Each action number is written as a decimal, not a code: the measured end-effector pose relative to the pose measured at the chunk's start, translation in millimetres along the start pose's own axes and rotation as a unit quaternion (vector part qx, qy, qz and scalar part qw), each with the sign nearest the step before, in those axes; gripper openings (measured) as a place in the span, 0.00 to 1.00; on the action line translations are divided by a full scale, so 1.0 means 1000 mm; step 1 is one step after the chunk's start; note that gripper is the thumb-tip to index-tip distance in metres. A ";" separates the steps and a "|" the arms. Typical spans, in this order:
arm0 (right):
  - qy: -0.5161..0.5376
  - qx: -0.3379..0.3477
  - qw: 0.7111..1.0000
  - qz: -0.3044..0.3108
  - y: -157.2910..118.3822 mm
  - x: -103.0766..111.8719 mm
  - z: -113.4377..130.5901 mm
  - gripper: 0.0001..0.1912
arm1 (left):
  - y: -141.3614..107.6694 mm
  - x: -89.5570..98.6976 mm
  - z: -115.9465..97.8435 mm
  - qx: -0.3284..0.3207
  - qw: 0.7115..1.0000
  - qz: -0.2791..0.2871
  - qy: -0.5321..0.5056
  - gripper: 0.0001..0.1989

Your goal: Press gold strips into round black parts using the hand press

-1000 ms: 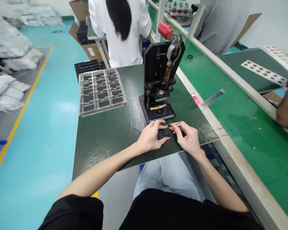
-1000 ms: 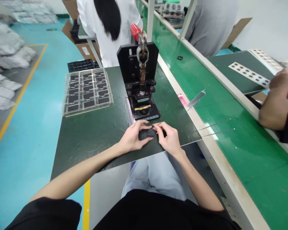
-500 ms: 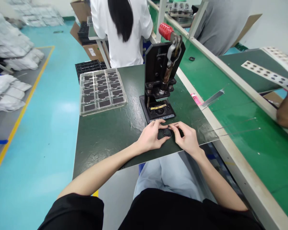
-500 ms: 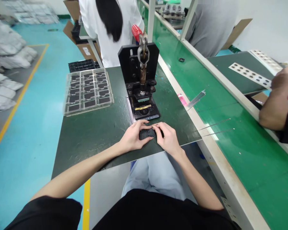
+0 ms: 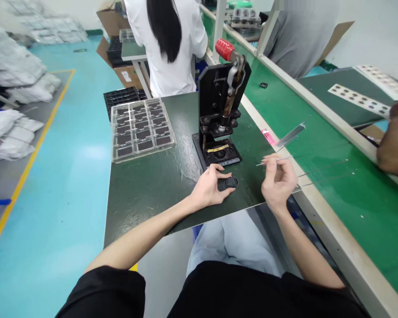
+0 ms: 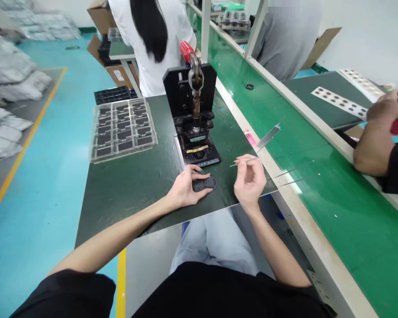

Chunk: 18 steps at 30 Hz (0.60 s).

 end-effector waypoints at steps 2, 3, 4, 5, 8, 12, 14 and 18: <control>0.009 0.016 0.999 0.041 0.000 0.006 0.003 0.09 | 0.000 0.000 0.000 -0.003 1.000 0.003 -0.009 0.28; 0.014 0.012 0.997 0.078 -0.001 0.008 0.004 0.09 | -0.001 0.001 -0.001 -0.006 1.000 0.004 -0.014 0.28; 0.015 0.001 0.993 0.117 -0.004 0.009 0.004 0.10 | -0.001 0.001 -0.002 -0.010 1.000 0.006 -0.020 0.29; 0.011 -0.011 0.987 0.158 -0.007 0.008 0.004 0.12 | -0.001 0.002 -0.004 -0.016 0.999 0.006 -0.028 0.31; -0.021 -0.027 0.960 0.277 -0.014 0.003 0.003 0.14 | -0.001 0.010 -0.013 -0.037 0.997 -0.032 -0.068 0.31; -0.069 0.011 0.916 0.396 -0.013 -0.009 -0.005 0.21 | -0.001 0.025 -0.018 -0.031 0.980 -0.157 -0.114 0.15; -0.086 0.030 0.892 0.442 -0.010 -0.015 -0.010 0.28 | 0.000 0.030 -0.013 -0.005 0.969 -0.200 -0.145 0.10; -0.077 0.049 0.870 0.484 -0.006 -0.020 -0.018 0.25 | 0.006 0.037 0.003 0.057 0.947 -0.236 -0.208 0.07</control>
Point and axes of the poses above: each hand's wrist, its own y-axis towards the middle knuckle, its own x-axis out of the back of the hand, z = x × y, the point moved 4 cm from there along y, towards the middle knuckle, and after that the axes turned 6 degrees about z, right-handed, at the moved point
